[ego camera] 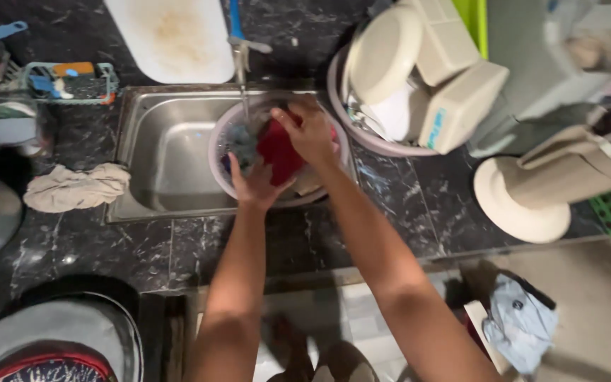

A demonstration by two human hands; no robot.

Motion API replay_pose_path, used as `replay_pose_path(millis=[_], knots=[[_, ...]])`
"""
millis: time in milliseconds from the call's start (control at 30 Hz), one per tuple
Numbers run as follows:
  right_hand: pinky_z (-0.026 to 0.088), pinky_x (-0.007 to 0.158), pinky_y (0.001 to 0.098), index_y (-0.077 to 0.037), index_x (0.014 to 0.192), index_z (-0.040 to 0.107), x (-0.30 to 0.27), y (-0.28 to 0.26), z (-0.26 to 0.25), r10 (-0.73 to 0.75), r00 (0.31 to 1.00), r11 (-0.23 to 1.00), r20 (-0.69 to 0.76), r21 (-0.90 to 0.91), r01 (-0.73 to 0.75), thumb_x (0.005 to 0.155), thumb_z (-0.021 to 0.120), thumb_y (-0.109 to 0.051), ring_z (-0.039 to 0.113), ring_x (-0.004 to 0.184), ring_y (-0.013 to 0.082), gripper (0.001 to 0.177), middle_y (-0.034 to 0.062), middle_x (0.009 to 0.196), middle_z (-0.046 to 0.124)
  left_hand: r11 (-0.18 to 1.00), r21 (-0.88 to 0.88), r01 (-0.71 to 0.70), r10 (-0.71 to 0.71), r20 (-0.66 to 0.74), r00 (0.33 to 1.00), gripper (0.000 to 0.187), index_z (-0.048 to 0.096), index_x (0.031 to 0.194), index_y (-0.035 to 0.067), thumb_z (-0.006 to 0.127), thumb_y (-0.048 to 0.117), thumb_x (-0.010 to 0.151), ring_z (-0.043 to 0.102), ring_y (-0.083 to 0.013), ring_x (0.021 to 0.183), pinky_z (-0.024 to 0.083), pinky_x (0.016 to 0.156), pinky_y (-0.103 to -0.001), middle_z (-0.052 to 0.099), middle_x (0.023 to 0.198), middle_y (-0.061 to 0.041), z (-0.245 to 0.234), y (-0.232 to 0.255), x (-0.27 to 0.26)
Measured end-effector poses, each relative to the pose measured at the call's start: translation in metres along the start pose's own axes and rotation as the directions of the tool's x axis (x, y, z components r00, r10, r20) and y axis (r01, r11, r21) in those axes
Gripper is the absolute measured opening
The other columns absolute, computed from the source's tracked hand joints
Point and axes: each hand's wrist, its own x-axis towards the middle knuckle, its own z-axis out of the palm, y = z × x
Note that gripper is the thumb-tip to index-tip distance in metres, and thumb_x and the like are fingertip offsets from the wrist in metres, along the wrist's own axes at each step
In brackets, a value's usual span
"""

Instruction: The person loads clothes into a top-loading washing machine, closes the lid, and presses buttons to start the cycle. Then the person moves to a kitchen sink and hand-washes several small garments in a basin under running water, rinsing and wringing them before placing them on a chair.

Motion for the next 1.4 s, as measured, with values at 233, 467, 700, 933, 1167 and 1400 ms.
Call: replay_pose_path(millis=[233, 467, 700, 933, 1167, 1400], knots=[[0.042, 0.06, 0.044, 0.003, 0.071, 0.059, -0.03, -0.046, -0.126, 0.155, 0.981, 0.975, -0.119, -0.144, -0.171, 0.087, 0.084, -0.035, 0.05, 0.062, 0.0332, 0.048, 0.0172, 0.072, 0.054, 0.999, -0.021, 0.047, -0.039, 0.28, 0.959, 0.078, 0.057, 0.14, 0.0, 0.054, 0.066, 0.098, 0.054, -0.0341, 0.133, 0.046, 0.111, -0.05, 0.06, 0.143, -0.017, 0.027, -0.072, 0.006], [0.038, 0.057, 0.0421, 0.005, 0.067, 0.052, -0.14, -0.089, -0.302, 0.206, 0.884, 0.91, -0.42, -0.25, -0.331, 0.082, 0.088, -0.037, 0.04, 0.059, 0.0318, 0.057, 0.0162, 0.067, 0.048, 0.91, 0.346, 0.23, -0.321, 0.236, 0.917, 0.051, 0.067, 0.124, 0.005, 0.058, 0.051, 0.102, 0.067, -0.0268, 0.113, 0.052, 0.099, -0.047, 0.068, 0.124, -0.011, 0.066, -0.248, -0.025], [0.04, 0.058, 0.0445, 0.004, 0.067, 0.055, -0.318, -0.134, -0.44, 0.289, 0.745, 0.69, -0.601, -0.408, -0.598, 0.077, 0.09, -0.041, 0.046, 0.059, 0.035, 0.058, 0.0184, 0.067, 0.05, 0.574, 0.624, 0.53, -0.642, -0.059, 0.764, 0.051, 0.063, 0.127, 0.008, 0.056, 0.049, 0.098, 0.065, -0.0298, 0.118, 0.053, 0.098, -0.059, 0.067, 0.126, -0.011, 0.073, -0.44, -0.15], [0.047, 0.058, 0.0448, 0.003, 0.07, 0.065, -0.503, -0.179, -0.563, 0.431, 0.559, 0.361, -0.709, -0.432, -0.826, 0.073, 0.092, -0.044, 0.055, 0.056, 0.0381, 0.055, 0.0212, 0.065, 0.06, 0.136, 0.833, 0.537, -0.796, -0.231, 0.559, 0.062, 0.055, 0.14, 0.013, 0.057, 0.054, 0.093, 0.05, -0.0325, 0.132, 0.039, 0.107, -0.065, 0.06, 0.141, -0.006, 0.022, -0.616, -0.258], [0.052, 0.055, 0.0431, 0.004, 0.079, 0.073, -0.619, -0.209, -0.663, 0.456, 0.305, 0.055, -0.836, -0.315, -0.947, 0.067, 0.098, -0.04, 0.063, 0.052, 0.0342, 0.051, 0.0223, 0.062, 0.065, 0.029, 0.902, 0.432, -0.824, -0.223, 0.521, 0.056, 0.053, 0.141, 0.014, 0.059, 0.044, 0.094, 0.058, -0.0315, 0.127, 0.044, 0.103, -0.061, 0.066, 0.136, -0.011, 0.057, -0.688, -0.347], [0.059, 0.041, 0.0373, 0.009, 0.082, 0.063, -0.655, -0.205, -0.707, 0.451, -0.05, 0.152, -0.891, 0.132, -0.98, 0.076, 0.094, -0.028, 0.068, 0.056, 0.02, 0.049, 0.0133, 0.071, 0.068, -0.001, 0.94, 0.342, -0.852, -0.18, 0.492, 0.055, 0.054, 0.14, 0.012, 0.056, 0.044, 0.096, 0.059, -0.0315, 0.124, 0.045, 0.102, -0.059, 0.067, 0.135, -0.011, 0.083, -0.739, -0.369]])
